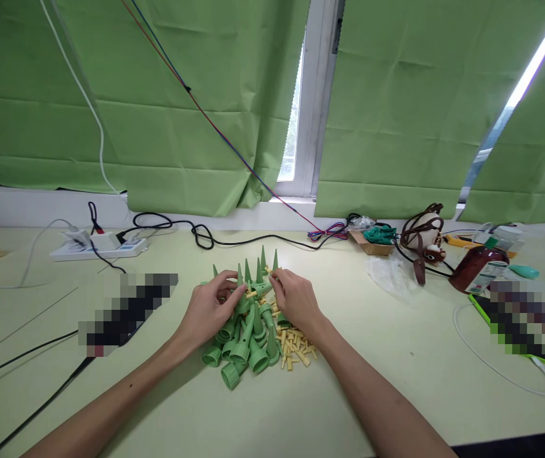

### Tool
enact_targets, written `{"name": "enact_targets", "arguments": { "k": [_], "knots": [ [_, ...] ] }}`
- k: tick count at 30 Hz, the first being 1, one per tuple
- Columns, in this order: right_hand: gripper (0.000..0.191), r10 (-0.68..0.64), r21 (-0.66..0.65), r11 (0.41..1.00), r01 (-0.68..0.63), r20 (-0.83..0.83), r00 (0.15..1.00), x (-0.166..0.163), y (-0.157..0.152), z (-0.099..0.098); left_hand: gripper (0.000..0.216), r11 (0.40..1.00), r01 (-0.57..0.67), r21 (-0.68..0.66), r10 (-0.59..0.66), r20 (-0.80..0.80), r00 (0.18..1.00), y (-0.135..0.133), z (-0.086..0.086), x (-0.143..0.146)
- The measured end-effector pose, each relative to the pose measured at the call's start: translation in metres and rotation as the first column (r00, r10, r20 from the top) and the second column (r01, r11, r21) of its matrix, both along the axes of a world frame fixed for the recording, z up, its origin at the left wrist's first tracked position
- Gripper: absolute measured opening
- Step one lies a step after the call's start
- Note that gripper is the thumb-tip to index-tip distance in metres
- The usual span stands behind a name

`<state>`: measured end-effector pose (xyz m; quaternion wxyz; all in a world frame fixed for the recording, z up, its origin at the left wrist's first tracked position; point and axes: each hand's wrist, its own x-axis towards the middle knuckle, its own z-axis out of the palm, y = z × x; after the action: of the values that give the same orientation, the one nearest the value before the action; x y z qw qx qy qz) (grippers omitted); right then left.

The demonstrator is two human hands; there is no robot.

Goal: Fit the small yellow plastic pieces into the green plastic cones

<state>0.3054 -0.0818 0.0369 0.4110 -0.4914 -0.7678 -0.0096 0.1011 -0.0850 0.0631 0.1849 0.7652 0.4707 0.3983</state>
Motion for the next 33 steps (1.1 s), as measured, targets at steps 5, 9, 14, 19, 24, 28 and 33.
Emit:
{"name": "enact_targets", "arguments": {
  "k": [5, 9, 14, 19, 24, 28, 33],
  "knots": [
    [0.017, -0.065, -0.098, 0.992, 0.077, 0.121, 0.991, 0.007, 0.005, 0.0, 0.034, 1.0, -0.027, 0.013, 0.028, -0.095, 0.995, -0.001, 0.001, -0.001],
    [0.019, -0.03, -0.169, 0.984, 0.063, 0.189, 0.982, 0.009, 0.009, -0.001, 0.036, 0.999, -0.019, -0.03, 0.015, -0.143, 0.99, 0.0, 0.002, -0.001],
    [0.025, -0.004, -0.2, 0.978, 0.053, 0.238, 0.971, 0.009, 0.01, -0.001, 0.04, 0.999, -0.025, -0.046, 0.017, -0.161, 0.987, -0.001, 0.003, 0.0],
    [0.028, 0.031, -0.215, 0.976, 0.033, 0.287, 0.957, 0.01, 0.011, 0.0, 0.04, 0.999, -0.009, -0.045, 0.001, -0.172, 0.985, -0.003, 0.005, 0.001],
    [0.03, 0.064, -0.202, 0.979, -0.003, 0.295, 0.953, 0.01, 0.013, -0.002, 0.036, 1.0, 0.029, -0.002, -0.029, -0.185, 0.982, -0.003, 0.003, 0.001],
    [0.033, 0.082, -0.207, 0.978, -0.02, 0.297, 0.951, 0.009, 0.013, -0.002, 0.035, 0.999, 0.023, 0.032, -0.016, -0.19, 0.982, -0.002, 0.002, 0.001],
    [0.031, 0.061, -0.216, 0.976, 0.01, 0.318, 0.946, 0.008, 0.012, -0.001, 0.032, 0.995, -0.002, 0.099, 0.021, -0.187, 0.982, -0.004, 0.002, 0.0]
  ]
}}
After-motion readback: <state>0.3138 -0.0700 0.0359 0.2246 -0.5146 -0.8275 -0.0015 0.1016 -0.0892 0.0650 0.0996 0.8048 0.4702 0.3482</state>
